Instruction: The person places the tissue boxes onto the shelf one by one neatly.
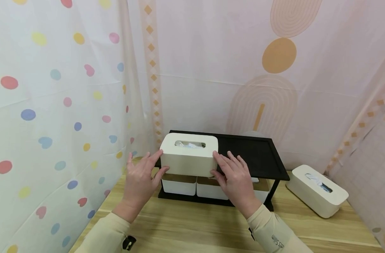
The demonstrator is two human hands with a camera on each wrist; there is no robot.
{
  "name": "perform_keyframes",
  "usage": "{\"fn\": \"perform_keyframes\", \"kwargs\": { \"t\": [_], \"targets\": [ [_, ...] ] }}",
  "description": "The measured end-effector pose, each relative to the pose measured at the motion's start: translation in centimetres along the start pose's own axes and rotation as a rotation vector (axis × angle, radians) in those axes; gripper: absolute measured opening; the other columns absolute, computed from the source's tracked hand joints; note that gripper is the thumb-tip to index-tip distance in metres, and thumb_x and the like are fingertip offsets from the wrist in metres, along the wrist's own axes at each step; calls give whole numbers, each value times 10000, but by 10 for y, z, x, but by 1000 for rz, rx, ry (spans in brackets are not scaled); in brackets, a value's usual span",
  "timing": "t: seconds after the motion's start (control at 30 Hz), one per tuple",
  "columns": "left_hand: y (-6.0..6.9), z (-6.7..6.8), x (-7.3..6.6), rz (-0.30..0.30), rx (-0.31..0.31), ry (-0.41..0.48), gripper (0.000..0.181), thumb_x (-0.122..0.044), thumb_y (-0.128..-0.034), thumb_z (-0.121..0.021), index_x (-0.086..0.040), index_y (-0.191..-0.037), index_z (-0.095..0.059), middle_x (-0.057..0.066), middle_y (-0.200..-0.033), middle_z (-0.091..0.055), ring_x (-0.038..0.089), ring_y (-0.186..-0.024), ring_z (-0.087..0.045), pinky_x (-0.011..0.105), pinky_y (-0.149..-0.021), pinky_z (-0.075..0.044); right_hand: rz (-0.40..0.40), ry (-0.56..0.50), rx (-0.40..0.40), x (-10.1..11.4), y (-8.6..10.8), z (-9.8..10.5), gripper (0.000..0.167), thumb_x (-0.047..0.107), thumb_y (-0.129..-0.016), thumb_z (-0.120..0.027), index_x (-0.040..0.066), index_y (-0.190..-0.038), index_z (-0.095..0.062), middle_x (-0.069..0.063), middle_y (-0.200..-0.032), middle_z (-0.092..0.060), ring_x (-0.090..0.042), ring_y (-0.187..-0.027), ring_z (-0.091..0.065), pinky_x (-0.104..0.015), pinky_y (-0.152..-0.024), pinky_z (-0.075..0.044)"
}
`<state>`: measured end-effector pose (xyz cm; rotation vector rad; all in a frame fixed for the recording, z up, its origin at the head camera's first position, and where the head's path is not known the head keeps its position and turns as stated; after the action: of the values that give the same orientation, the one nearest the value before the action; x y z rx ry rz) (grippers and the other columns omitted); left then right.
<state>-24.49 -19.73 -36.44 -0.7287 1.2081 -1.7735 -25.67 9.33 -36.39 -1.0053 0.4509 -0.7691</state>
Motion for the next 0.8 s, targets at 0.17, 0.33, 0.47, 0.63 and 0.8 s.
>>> {"fn": "perform_keyframes", "kwargs": {
  "t": [0.17, 0.33, 0.47, 0.63, 0.8],
  "targets": [
    [0, -2, 4, 19, 34, -16, 624, -616, -1079, -482, -100, -1371, -677, 239, -1021, -795, 480, -993, -777, 855, -1050, -392, 14, -17, 57, 0, 1, -3, 788, 229, -839, -925, 110, -1538, -581, -115, -1226, -790, -402, -1236, -718, -606, -1047, -563],
    [0, -3, 9, 38, 87, -17, 613, -594, -1044, -588, -107, -1412, -646, 248, -1053, -789, 492, -1006, -770, 851, -1061, -384, 13, -37, 136, 2, 1, -5, 880, 253, -851, -923, 99, -1602, -490, -112, -1235, -770, -342, -1213, -712, -524, -1042, -583],
    [-2, -4, 12, 56, 133, -10, 679, -401, -886, -855, -109, -1451, -616, 204, -1094, -800, 469, -992, -777, 843, -1058, -399, 7, -54, 184, 3, -1, -7, 909, 256, -871, -912, 92, -1630, -441, -105, -1249, -754, -313, -1206, -701, -495, -1045, -581],
    [-5, -5, 17, 102, 184, 46, 772, -257, -806, -945, -97, -1475, -596, 144, -1101, -820, 360, -912, -796, 818, -1061, -422, 1, -59, 218, 3, -6, -9, 919, 253, -883, -903, 85, -1643, -414, -113, -1257, -745, -313, -1204, -695, -489, -1038, -582],
    [-6, -7, 22, 147, 225, 81, 679, -155, -870, -866, -109, -1481, -575, 149, -1099, -824, 254, -633, -708, 818, -1057, -431, -10, -55, 239, 3, -9, -13, 918, 241, -889, -899, 92, -1649, -406, -126, -1270, -743, -322, -1200, -694, -498, -1022, -587]
  ]
}}
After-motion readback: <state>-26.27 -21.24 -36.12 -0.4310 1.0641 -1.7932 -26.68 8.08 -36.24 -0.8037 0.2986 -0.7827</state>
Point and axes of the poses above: each hand's wrist, its own y-axis away from the middle knuckle, its own z-axis out of the back of the hand, x = y × z, the point moved 3 cm from there along -y, towards the middle knuckle
